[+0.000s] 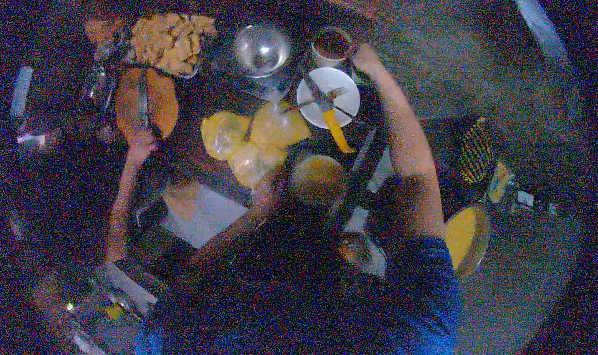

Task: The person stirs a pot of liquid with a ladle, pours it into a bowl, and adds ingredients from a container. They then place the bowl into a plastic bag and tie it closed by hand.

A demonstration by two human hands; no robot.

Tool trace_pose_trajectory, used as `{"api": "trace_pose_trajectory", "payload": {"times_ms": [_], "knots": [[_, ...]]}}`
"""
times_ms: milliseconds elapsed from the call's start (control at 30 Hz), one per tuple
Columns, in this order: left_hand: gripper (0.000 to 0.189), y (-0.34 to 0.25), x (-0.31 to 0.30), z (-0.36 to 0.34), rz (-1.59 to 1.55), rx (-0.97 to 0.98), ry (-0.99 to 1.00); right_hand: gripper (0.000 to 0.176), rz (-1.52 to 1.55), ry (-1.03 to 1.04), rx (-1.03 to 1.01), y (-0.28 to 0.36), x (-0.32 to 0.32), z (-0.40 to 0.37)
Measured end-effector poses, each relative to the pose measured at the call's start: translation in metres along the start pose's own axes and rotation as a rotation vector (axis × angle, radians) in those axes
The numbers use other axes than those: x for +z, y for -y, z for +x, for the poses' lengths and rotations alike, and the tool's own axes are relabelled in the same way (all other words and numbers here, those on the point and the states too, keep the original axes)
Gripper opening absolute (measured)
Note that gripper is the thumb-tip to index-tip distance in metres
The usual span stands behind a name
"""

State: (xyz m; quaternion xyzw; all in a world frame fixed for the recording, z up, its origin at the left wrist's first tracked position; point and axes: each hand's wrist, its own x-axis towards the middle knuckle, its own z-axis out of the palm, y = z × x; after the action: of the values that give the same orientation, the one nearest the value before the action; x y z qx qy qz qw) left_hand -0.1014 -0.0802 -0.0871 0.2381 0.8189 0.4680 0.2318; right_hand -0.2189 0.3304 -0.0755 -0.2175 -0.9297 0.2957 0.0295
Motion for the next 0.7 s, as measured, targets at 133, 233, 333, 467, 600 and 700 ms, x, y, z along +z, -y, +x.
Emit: {"api": "trace_pose_trajectory", "payload": {"times_ms": [133,233,333,467,600,700], "knots": [[0.024,-0.012,0.013,0.003,0.126,-0.081,-0.018,0.019,0.129,0.042,0.111,-0.009,-0.008,-0.029],[0.025,0.018,0.031,0.005,0.09,-0.019,-0.039,0.019,0.233,0.107,0.163,-0.014,-0.018,-0.063],[0.024,0.024,0.033,0.018,-0.053,-0.044,-0.045,0.019,0.33,0.127,0.075,-0.033,-0.029,-0.092],[0.022,0.025,0.033,0.033,-0.099,-0.039,-0.005,0.019,0.416,0.052,0.094,0.003,-0.062,-0.186],[0.021,0.023,0.039,0.036,-0.136,-0.064,-0.022,0.02,0.075,-0.019,0.057,-0.045,-0.007,-0.305],[0.021,0.042,0.048,0.043,-0.176,-0.048,0.005,0.024,-0.286,0.242,-0.111,-0.009,-0.003,-0.345]]}}
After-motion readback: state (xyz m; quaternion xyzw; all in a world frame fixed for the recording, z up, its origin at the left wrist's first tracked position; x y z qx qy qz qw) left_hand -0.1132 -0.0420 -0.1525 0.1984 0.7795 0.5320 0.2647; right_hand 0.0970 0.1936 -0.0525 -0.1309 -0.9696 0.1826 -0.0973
